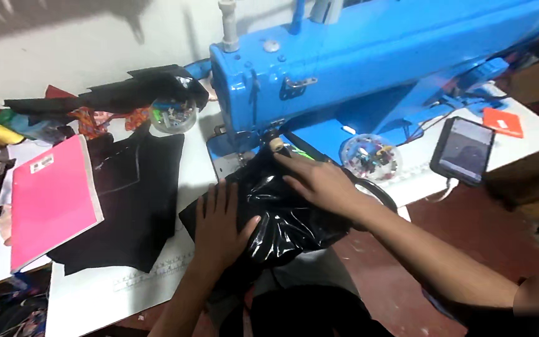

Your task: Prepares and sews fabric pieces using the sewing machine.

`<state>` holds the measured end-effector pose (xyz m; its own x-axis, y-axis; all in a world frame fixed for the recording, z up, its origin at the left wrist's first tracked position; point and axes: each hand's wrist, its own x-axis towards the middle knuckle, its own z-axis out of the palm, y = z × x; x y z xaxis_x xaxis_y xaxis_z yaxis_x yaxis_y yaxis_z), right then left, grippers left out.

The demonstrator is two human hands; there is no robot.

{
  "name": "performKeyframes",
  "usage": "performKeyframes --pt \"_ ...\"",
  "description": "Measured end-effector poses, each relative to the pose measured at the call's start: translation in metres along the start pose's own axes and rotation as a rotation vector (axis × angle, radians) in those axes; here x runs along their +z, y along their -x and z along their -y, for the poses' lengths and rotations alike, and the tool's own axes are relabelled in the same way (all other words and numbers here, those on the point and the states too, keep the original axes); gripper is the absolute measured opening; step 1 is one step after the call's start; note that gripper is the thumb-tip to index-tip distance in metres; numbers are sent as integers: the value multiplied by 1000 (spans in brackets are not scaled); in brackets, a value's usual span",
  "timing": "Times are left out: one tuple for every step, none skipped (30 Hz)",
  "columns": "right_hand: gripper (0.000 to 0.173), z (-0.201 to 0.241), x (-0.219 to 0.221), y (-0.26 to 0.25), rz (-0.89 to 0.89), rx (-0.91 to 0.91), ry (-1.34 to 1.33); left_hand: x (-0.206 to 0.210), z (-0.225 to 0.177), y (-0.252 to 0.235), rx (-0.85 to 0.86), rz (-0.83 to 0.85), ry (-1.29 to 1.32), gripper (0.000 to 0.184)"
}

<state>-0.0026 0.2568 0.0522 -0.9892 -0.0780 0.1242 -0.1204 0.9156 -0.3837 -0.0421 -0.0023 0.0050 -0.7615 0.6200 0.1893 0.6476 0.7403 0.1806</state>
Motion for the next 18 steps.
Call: performKeyframes --pt "51 0 -7 7 5 -1 -83 0 0 0 1 -2 5 79" --pt "51 -1 -14 14 29 6 -162 0 -1 0 -1 0 18 75" --pt "49 -3 -20 21 74 19 -218 0 -1 -1 -7 8 39 73" --pt "43 -4 -25 28 119 27 -243 -2 -1 -2 -17 18 76 70" --pt "36 -4 -27 34 137 22 -248 -6 -1 -4 -32 33 128 68" --pt "30 0 -28 38 128 8 -238 -9 -1 -7 -46 47 183 66" --pt "28 8 -29 40 100 -9 -212 -13 -1 -9 -62 56 242 63" --pt "27 20 -29 40 54 -34 -173 -17 0 -11 -71 54 311 58" --pt "27 37 -29 39 8 -62 -135 -21 1 -14 -75 49 394 50" --pt "27 55 -25 37 -39 -102 -103 -27 4 -17 -96 72 495 45" --pt "27 73 -18 35 -68 -145 -92 -34 8 -20 -162 131 638 50" --pt "28 90 -9 34 -83 -191 -106 -41 11 -21 -259 179 803 64" --pt "28 105 2 32 -84 -252 -112 -48 12 -23 -350 190 919 71" --pt "28 119 13 30 -53 -306 -92 -55 11 -26 -412 178 950 65" --pt "31 131 22 30 -3 -350 -81 -60 9 -28 -438 146 920 53" --pt "34 140 28 31 61 -384 -80 -61 10 -31 -427 139 864 44" --pt "34 146 32 33 128 -409 -99 -57 12 -33 -398 119 791 35" --pt "32 147 35 37 167 -435 -139 -50 15 -33 -357 73 731 27"
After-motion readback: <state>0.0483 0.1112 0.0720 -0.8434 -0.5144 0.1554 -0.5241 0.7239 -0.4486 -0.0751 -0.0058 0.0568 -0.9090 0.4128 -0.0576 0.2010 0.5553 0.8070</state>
